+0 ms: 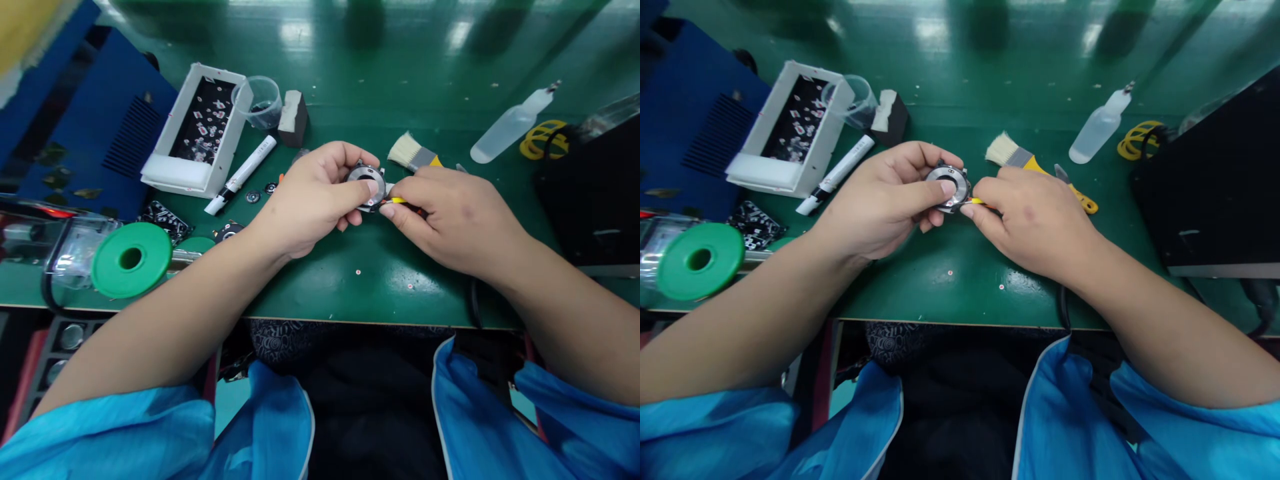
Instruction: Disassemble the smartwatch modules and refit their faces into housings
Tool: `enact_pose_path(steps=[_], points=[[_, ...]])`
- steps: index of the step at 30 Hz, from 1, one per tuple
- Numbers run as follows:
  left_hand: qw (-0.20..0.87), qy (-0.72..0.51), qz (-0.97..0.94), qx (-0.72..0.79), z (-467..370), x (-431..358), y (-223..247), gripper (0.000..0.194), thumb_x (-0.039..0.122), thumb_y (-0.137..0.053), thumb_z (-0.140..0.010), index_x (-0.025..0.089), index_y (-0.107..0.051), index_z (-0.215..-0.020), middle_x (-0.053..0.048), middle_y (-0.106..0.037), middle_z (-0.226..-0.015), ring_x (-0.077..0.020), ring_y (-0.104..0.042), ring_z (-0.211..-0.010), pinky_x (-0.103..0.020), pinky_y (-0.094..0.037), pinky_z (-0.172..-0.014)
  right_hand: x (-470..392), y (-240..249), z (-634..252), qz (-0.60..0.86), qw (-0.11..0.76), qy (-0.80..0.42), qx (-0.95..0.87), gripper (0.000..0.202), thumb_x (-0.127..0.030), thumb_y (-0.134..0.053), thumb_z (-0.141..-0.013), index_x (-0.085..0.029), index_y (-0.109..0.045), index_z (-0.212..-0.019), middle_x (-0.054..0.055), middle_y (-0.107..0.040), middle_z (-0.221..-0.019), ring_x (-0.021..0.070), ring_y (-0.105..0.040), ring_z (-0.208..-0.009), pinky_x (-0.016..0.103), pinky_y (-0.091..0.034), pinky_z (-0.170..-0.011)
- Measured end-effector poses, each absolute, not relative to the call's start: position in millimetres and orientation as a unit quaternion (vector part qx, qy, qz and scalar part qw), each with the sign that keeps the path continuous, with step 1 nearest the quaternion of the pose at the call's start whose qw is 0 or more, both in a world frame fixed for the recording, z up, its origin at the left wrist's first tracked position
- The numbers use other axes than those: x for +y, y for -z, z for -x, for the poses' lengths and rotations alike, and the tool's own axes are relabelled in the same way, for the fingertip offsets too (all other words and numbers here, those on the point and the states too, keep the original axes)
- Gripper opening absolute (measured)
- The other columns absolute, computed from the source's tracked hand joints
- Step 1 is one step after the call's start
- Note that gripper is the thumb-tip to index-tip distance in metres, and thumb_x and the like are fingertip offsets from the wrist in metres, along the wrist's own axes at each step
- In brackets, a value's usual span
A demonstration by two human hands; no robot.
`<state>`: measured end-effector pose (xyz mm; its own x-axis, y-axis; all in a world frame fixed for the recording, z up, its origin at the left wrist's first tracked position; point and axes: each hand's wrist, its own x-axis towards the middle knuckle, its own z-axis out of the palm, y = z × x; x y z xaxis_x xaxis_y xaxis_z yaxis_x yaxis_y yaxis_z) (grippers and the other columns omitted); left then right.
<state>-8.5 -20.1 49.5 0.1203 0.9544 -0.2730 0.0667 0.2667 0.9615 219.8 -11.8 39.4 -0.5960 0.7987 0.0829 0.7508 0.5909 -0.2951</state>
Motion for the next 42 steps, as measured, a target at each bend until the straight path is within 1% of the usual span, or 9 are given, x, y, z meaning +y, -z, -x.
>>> enact_pose_path(steps=[7,11,15,19,21,27,31,36,42], points=[[0.578,-0.389,-0.466,0.545,7.9,-18.3,-48.3,0.029,0.003,-0.084,-0.091,0.021,-0.074,-0.112,0.001,-0.076,-0.096,-0.007,-0.062,-0.057,-0.022,-0.044,-0.048,-11.0,-39.5,-222.9,0.426,0.119,-0.123,-0.889,0.042,-0.05,-0.05,-0.123,-0.023,-0.082,-0.115,0.012,-0.073,-0.104,0.0292,-0.066,-0.099,0.041,-0.041,-0.084],[0.578,-0.394,-0.462,0.545,7.9,-18.1,-49.2,0.028,0.002,-0.084,-0.093,0.021,-0.075,-0.112,0.001,-0.077,-0.095,-0.0068,-0.062,-0.057,-0.021,-0.044,-0.048,-11.3,-42.1,-221.8,0.426,0.111,-0.126,-0.889,0.044,-0.044,-0.045,-0.122,-0.022,-0.081,-0.117,0.014,-0.073,-0.109,0.0318,-0.066,-0.104,0.045,-0.045,-0.091],[0.579,-0.397,-0.46,0.544,8.3,-18.2,-49.1,0.024,0.002,-0.079,-0.098,0.021,-0.075,-0.113,0.002,-0.076,-0.092,-0.0055,-0.06,-0.055,-0.018,-0.043,-0.046,-9.5,-43.0,-220.8,0.421,0.099,-0.124,-0.893,0.042,-0.043,-0.044,-0.122,-0.022,-0.081,-0.115,0.014,-0.07,-0.109,0.0313,-0.063,-0.102,0.045,-0.043,-0.091],[0.571,-0.396,-0.471,0.543,9.4,-18.0,-47.1,0.027,0.006,-0.085,-0.095,0.022,-0.076,-0.114,0.001,-0.078,-0.097,-0.0061,-0.063,-0.057,-0.018,-0.044,-0.047,-8.5,-42.8,-220.5,0.415,0.097,-0.12,-0.896,0.043,-0.044,-0.044,-0.122,-0.023,-0.081,-0.115,0.013,-0.068,-0.107,0.0307,-0.062,-0.101,0.045,-0.041,-0.09],[0.571,-0.399,-0.471,0.542,9.7,-18.0,-46.6,0.028,0.004,-0.086,-0.094,0.022,-0.076,-0.113,0.001,-0.079,-0.097,-0.0063,-0.063,-0.057,-0.019,-0.044,-0.047,-8.6,-42.7,-220.4,0.415,0.098,-0.121,-0.896,0.042,-0.043,-0.045,-0.122,-0.022,-0.081,-0.115,0.013,-0.067,-0.107,0.0309,-0.062,-0.102,0.045,-0.041,-0.09],[0.582,-0.411,-0.457,0.532,8.7,-18.4,-48.0,0.026,-0.004,-0.075,-0.1,0.019,-0.076,-0.112,0.002,-0.075,-0.091,-0.0038,-0.059,-0.052,-0.018,-0.043,-0.045,-6.6,-37.3,-223.1,0.397,0.125,-0.127,-0.9,0.042,-0.044,-0.046,-0.12,-0.02,-0.081,-0.114,0.014,-0.066,-0.104,0.0316,-0.06,-0.099,0.046,-0.039,-0.087],[0.569,-0.402,-0.469,0.542,8.5,-18.2,-47.1,0.029,0.001,-0.083,-0.093,0.02,-0.076,-0.114,0.002,-0.077,-0.094,-0.0048,-0.061,-0.054,-0.018,-0.044,-0.046,-4.1,-33.1,-225.6,0.384,0.134,-0.135,-0.903,0.039,-0.045,-0.048,-0.121,-0.022,-0.078,-0.11,0.012,-0.064,-0.1,0.0316,-0.06,-0.098,0.046,-0.039,-0.086],[0.571,-0.404,-0.468,0.54,8.7,-18.0,-46.1,0.026,0.001,-0.078,-0.097,0.02,-0.075,-0.114,0.002,-0.076,-0.094,-0.0049,-0.06,-0.054,-0.018,-0.043,-0.046,-3.1,-32.3,-226.1,0.384,0.13,-0.129,-0.905,0.039,-0.044,-0.048,-0.121,-0.022,-0.078,-0.109,0.011,-0.061,-0.097,0.0311,-0.06,-0.098,0.046,-0.039,-0.086],[0.56,-0.392,-0.481,0.548,9.2,-17.9,-45.3,0.03,0.007,-0.084,-0.093,0.021,-0.076,-0.117,0.0,-0.079,-0.1,-0.0066,-0.063,-0.057,-0.021,-0.045,-0.049,-4.2,-31.5,-226.5,0.383,0.135,-0.114,-0.907,0.038,-0.043,-0.049,-0.122,-0.022,-0.08,-0.111,0.01,-0.062,-0.097,0.0304,-0.06,-0.098,0.045,-0.038,-0.085]])
